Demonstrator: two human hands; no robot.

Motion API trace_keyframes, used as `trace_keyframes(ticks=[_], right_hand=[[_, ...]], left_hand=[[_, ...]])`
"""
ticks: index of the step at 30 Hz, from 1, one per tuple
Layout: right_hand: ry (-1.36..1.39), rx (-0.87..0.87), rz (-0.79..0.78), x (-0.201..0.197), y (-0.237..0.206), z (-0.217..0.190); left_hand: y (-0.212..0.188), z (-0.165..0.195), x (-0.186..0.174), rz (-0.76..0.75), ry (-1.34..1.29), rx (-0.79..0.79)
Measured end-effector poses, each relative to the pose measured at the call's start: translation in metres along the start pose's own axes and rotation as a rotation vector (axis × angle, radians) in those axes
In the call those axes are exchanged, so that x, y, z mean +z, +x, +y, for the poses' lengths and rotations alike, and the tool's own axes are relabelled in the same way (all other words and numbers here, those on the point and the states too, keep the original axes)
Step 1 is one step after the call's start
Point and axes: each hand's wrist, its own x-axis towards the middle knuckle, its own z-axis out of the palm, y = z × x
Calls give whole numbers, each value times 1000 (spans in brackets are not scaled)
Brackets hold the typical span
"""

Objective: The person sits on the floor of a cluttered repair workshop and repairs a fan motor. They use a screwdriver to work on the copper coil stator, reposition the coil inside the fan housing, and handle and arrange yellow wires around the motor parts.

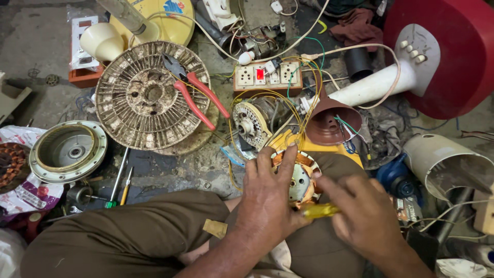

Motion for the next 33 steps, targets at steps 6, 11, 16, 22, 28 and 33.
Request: trace_keyframes(ticks=[6, 11, 16, 22, 28, 33], right_hand=[[1078, 655, 335, -10, 0, 15], [1437, 661, 442, -13, -3, -22], [1044, 576, 492, -47, -5, -60], [1028, 622, 493, -98, 6, -70], [1055, 577, 446, -102, 1, -76], [1036, 535, 393, -107, 6, -70]], left_hand=[[12, 3, 1, -20, -45, 27], [-23, 11, -33, 6, -82, 85], [-32, 53, -71, -16, -72, 66], [-26, 97, -96, -18, -100, 65], [-32, 97, -104, -23, -81, 66], [-21, 100, -101, -22, -77, 68]])
